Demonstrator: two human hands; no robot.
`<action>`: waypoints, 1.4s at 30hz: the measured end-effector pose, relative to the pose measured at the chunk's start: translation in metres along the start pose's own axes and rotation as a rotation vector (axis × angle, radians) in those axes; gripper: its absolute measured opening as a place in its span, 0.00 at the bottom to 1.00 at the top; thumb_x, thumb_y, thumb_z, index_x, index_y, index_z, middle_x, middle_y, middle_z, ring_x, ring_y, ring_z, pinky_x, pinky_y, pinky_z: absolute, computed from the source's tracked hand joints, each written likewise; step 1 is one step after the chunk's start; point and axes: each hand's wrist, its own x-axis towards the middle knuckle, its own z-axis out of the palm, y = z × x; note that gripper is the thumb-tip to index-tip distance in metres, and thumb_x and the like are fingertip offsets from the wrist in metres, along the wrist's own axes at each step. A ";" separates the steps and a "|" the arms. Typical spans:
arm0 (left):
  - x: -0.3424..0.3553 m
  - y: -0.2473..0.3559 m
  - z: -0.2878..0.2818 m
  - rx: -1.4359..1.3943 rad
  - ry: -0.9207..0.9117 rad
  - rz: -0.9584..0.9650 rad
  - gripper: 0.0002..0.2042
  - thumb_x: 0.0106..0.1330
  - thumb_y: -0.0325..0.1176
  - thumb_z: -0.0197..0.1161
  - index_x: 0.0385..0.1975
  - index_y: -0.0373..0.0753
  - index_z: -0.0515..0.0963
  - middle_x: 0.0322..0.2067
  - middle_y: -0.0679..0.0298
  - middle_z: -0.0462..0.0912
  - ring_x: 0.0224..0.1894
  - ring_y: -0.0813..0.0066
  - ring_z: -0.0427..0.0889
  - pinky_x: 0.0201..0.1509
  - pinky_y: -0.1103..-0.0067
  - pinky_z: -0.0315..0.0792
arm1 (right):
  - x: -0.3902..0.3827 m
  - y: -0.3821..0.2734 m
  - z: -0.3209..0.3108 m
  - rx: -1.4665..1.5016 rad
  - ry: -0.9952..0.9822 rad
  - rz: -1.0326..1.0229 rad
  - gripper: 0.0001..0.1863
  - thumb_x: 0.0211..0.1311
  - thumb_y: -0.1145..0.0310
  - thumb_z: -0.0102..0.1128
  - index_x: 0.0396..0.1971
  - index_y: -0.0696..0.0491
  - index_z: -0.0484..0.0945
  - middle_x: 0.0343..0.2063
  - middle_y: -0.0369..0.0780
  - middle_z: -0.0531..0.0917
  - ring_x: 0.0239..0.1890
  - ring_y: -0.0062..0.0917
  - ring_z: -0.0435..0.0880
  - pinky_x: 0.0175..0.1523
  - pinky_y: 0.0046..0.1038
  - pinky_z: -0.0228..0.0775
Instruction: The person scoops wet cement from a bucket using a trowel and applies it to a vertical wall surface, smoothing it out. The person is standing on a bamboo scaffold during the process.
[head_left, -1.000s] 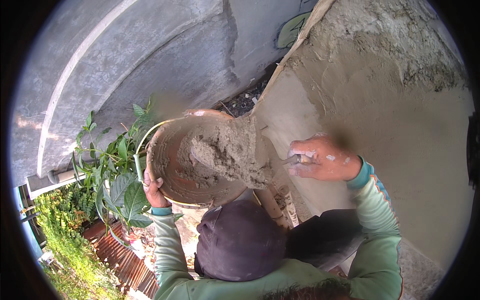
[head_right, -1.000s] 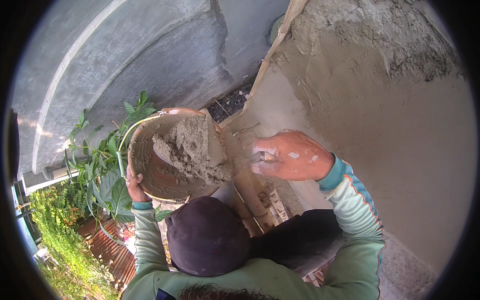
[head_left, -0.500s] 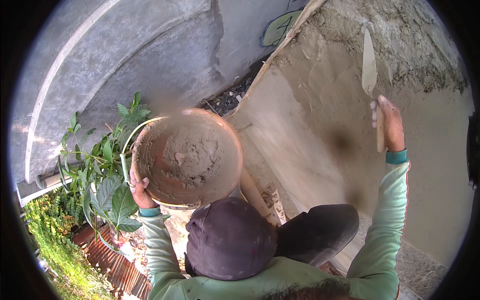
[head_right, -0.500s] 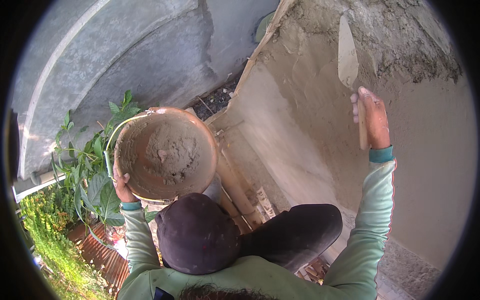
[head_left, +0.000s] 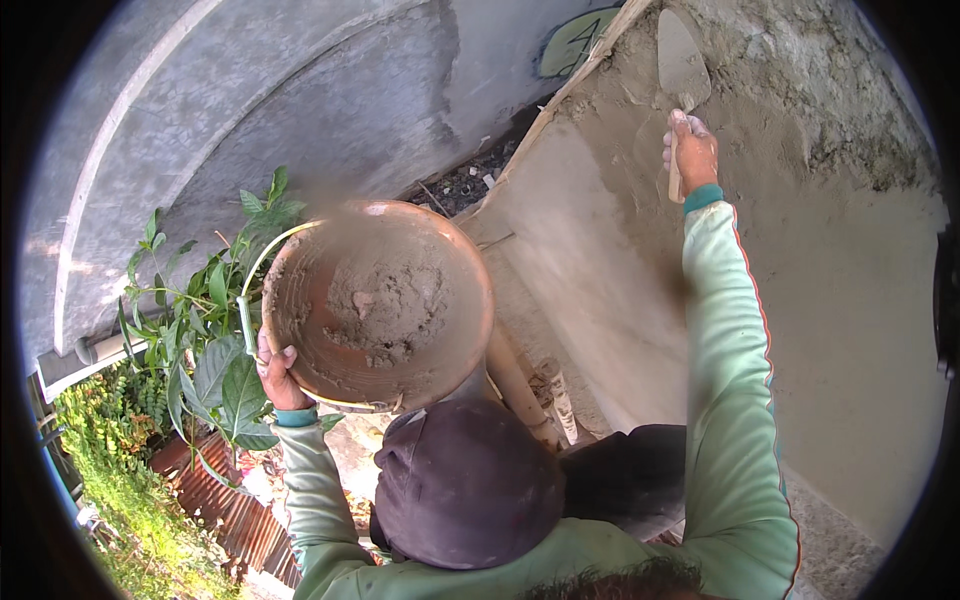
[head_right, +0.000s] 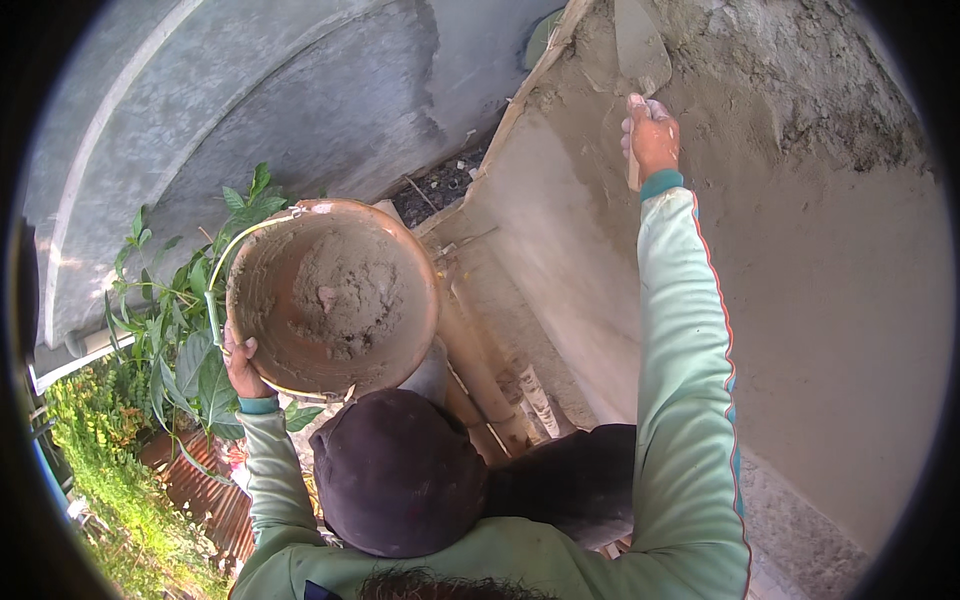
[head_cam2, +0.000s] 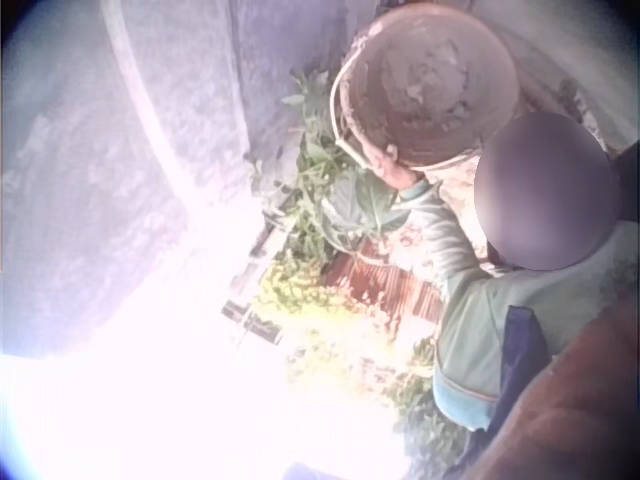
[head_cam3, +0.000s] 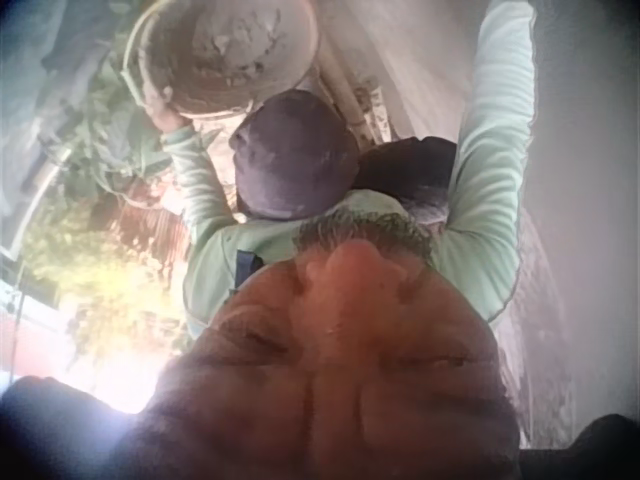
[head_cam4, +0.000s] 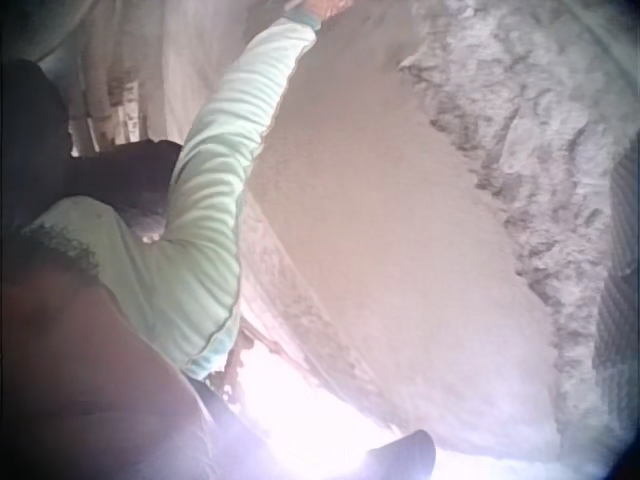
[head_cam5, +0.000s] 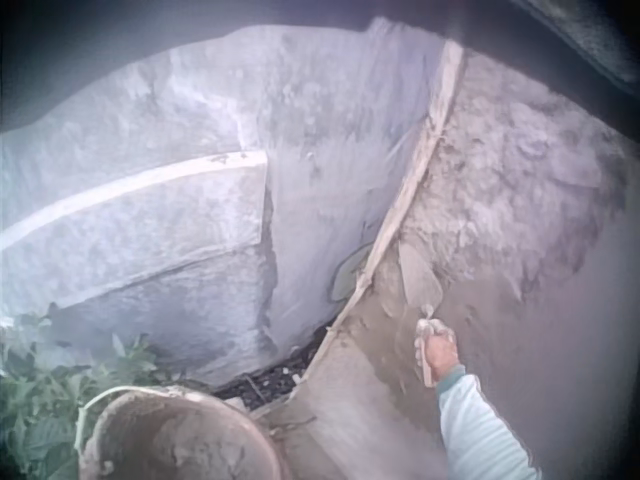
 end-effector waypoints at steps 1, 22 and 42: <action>-0.002 0.002 -0.004 0.009 0.016 0.003 0.35 0.55 0.30 0.57 0.67 0.28 0.62 0.59 0.50 0.74 0.59 0.58 0.75 0.67 0.68 0.67 | -0.006 0.010 0.001 -0.023 0.011 0.017 0.18 0.70 0.53 0.56 0.43 0.54 0.78 0.26 0.35 0.79 0.24 0.21 0.77 0.28 0.27 0.71; 0.004 -0.004 -0.007 0.055 0.016 0.010 0.36 0.54 0.29 0.55 0.69 0.30 0.62 0.62 0.51 0.72 0.62 0.58 0.73 0.68 0.68 0.66 | 0.002 0.069 -0.015 -0.169 0.227 -0.249 0.18 0.62 0.59 0.68 0.45 0.57 0.79 0.36 0.44 0.87 0.37 0.37 0.87 0.44 0.35 0.77; -0.033 0.035 0.151 0.359 -0.254 0.133 0.37 0.46 0.20 0.54 0.65 0.27 0.69 0.62 0.53 0.73 0.67 0.65 0.69 0.73 0.74 0.54 | -0.220 -0.032 -0.024 -0.967 -0.380 -0.838 0.12 0.64 0.66 0.61 0.42 0.56 0.78 0.35 0.47 0.83 0.36 0.40 0.85 0.40 0.38 0.78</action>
